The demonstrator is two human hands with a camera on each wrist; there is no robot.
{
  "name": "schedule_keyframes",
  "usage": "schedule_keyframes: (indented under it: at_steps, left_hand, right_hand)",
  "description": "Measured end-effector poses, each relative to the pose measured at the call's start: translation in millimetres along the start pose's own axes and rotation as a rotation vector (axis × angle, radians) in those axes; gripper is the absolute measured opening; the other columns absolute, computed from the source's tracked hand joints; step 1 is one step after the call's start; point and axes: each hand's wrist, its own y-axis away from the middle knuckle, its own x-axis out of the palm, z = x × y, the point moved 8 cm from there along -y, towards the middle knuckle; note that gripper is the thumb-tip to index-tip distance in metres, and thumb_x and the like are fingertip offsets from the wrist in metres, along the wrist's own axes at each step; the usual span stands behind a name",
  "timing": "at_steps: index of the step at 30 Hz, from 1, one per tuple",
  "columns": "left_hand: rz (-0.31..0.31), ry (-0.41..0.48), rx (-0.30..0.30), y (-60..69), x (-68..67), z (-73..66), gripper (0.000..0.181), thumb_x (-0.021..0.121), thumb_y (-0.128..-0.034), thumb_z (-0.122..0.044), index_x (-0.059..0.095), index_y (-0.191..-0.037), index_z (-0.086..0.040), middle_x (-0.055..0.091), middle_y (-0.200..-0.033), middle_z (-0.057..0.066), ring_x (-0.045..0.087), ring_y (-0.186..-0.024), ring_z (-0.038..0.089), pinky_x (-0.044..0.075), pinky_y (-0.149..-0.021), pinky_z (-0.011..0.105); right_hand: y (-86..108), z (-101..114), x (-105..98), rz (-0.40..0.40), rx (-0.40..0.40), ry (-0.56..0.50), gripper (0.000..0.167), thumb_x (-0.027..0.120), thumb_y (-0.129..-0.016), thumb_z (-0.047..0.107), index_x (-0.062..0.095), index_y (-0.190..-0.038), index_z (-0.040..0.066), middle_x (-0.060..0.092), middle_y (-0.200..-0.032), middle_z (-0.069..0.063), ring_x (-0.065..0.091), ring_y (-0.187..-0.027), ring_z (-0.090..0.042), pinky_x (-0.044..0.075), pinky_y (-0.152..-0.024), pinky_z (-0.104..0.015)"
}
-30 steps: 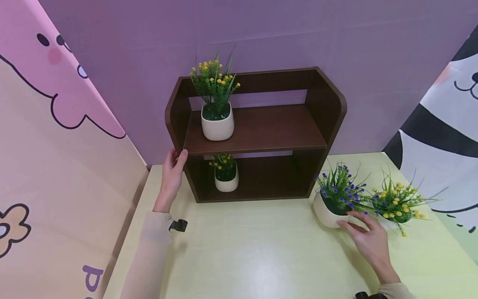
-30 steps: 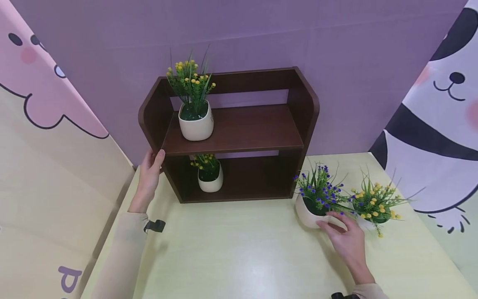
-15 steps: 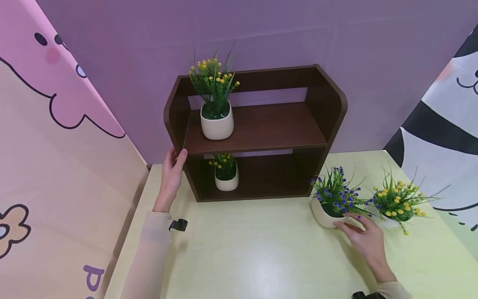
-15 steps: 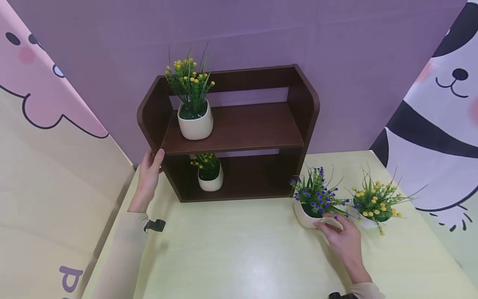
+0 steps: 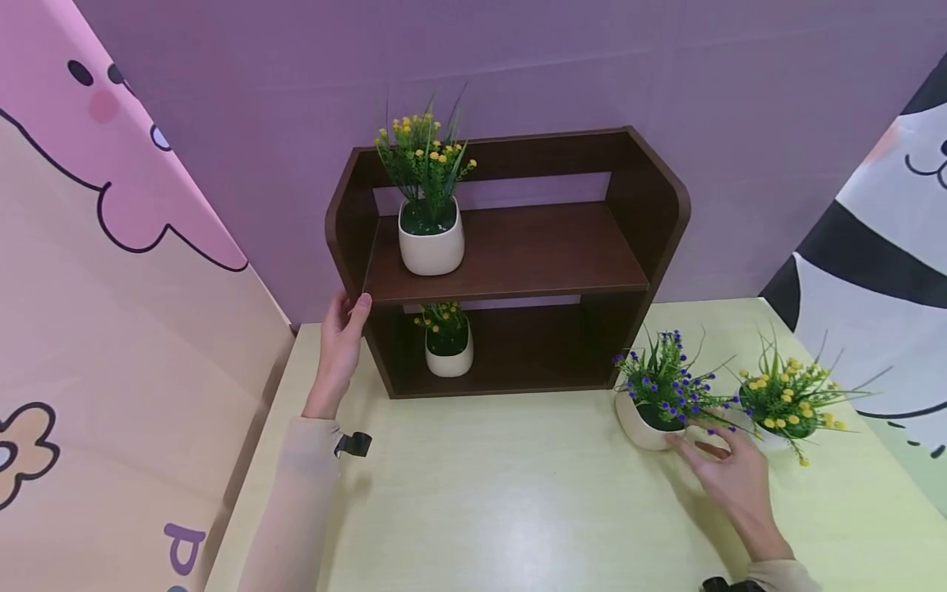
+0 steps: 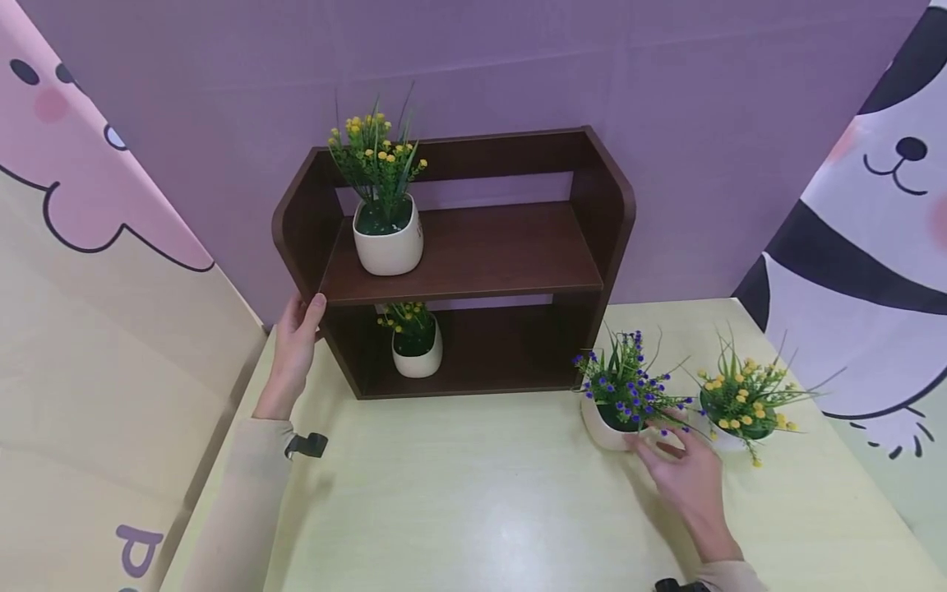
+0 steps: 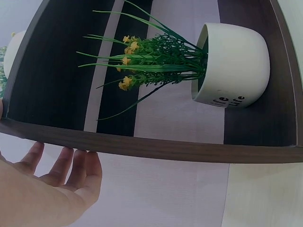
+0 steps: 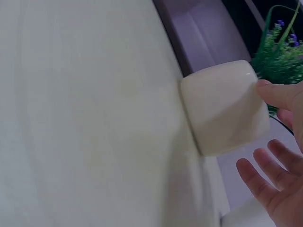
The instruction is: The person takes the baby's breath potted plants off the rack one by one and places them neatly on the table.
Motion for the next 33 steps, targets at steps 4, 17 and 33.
schedule_keyframes:
  at_steps: [4,17,33]
  left_hand:
    - [-0.006,-0.003,-0.004,-0.2,-0.3,0.8,0.047,0.051,-0.1132,-0.031,0.044,-0.15,-0.003,0.052,-0.147,0.019,0.05,-0.14,0.028,0.036,-0.127,0.047]
    - [-0.002,0.002,0.0,-0.3,0.4,0.1,0.049,0.051,-0.1134,-0.03,0.042,-0.153,-0.002,0.051,-0.149,0.02,0.049,-0.142,0.029,0.036,-0.128,0.047]
    - [-0.009,0.007,-0.004,-0.4,0.1,0.4,0.05,0.052,-0.1129,-0.03,0.043,-0.153,-0.002,0.053,-0.148,0.02,0.051,-0.139,0.026,0.038,-0.126,0.045]
  right_hand:
    - [-3.0,10,-11,-0.085,-0.067,-0.071,0.049,0.089,-0.085,0.006,0.068,-0.127,-0.008,0.063,-0.132,0.007,0.056,-0.103,0.019,0.054,-0.079,-0.004]
    - [-3.7,45,-45,-0.233,-0.051,-0.159,0.047,0.085,-0.086,-0.001,0.07,-0.13,0.0,0.067,-0.113,0.03,0.065,-0.093,0.013,0.052,-0.08,-0.003]
    - [-20.7,107,-65,-0.254,-0.253,-0.174,0.039,0.08,-0.088,-0.004,0.073,-0.126,-0.002,0.071,-0.117,0.023,0.069,-0.094,0.008,0.053,-0.084,-0.005]
